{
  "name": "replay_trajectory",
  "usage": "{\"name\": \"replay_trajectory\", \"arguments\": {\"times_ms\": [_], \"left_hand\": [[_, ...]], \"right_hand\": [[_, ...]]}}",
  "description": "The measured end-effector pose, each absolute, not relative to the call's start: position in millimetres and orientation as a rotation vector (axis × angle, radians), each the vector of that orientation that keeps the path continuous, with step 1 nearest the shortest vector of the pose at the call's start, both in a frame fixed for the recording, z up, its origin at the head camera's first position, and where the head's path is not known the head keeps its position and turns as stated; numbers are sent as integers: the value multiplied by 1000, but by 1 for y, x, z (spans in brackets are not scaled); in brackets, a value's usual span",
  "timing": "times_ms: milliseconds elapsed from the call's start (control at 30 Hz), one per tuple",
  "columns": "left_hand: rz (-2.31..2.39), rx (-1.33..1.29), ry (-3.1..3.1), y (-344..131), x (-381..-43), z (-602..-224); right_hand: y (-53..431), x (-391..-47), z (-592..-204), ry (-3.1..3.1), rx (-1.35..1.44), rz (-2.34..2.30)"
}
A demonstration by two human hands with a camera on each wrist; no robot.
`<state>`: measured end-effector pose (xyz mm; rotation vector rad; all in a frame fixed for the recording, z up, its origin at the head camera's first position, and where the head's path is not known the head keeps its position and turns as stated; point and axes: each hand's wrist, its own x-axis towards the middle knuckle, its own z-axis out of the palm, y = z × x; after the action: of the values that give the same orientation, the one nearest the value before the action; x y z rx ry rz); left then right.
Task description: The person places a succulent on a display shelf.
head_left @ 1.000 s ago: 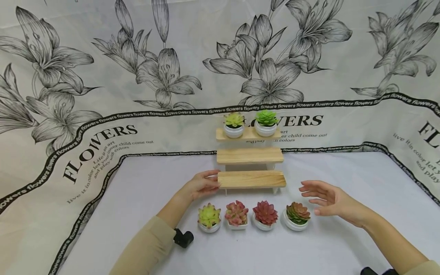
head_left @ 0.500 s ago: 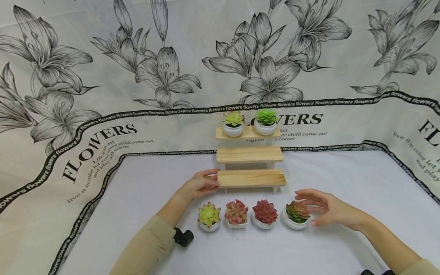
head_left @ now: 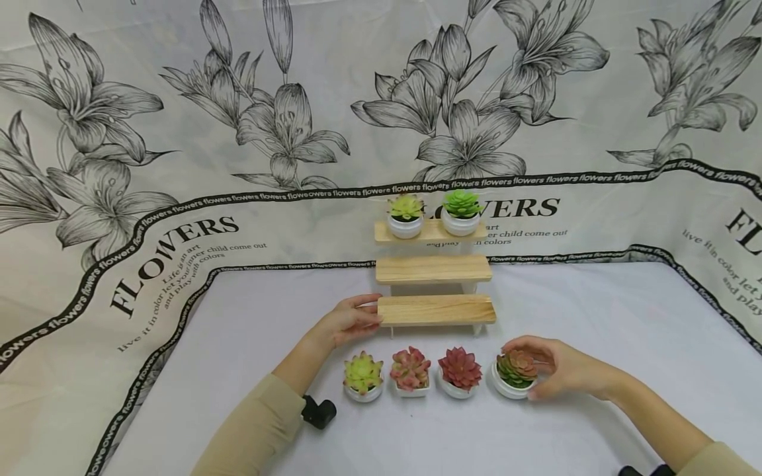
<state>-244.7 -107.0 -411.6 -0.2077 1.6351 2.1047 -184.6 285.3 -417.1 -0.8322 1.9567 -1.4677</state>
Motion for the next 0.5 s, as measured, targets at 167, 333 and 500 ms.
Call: {"name": "replay_trajectory", "arguments": {"times_ms": [167, 333, 500], "left_hand": [[2101, -195, 1641, -107, -245, -411], [2105, -199, 1646, -107, -245, -411], [2101, -193, 1648, -107, -245, -412]], "right_hand": [[283, -184, -417, 1940, -829, -1458], [281, -183, -417, 1957, -822, -1446], [280, -182, -416, 1980, -800, -1432]]}}
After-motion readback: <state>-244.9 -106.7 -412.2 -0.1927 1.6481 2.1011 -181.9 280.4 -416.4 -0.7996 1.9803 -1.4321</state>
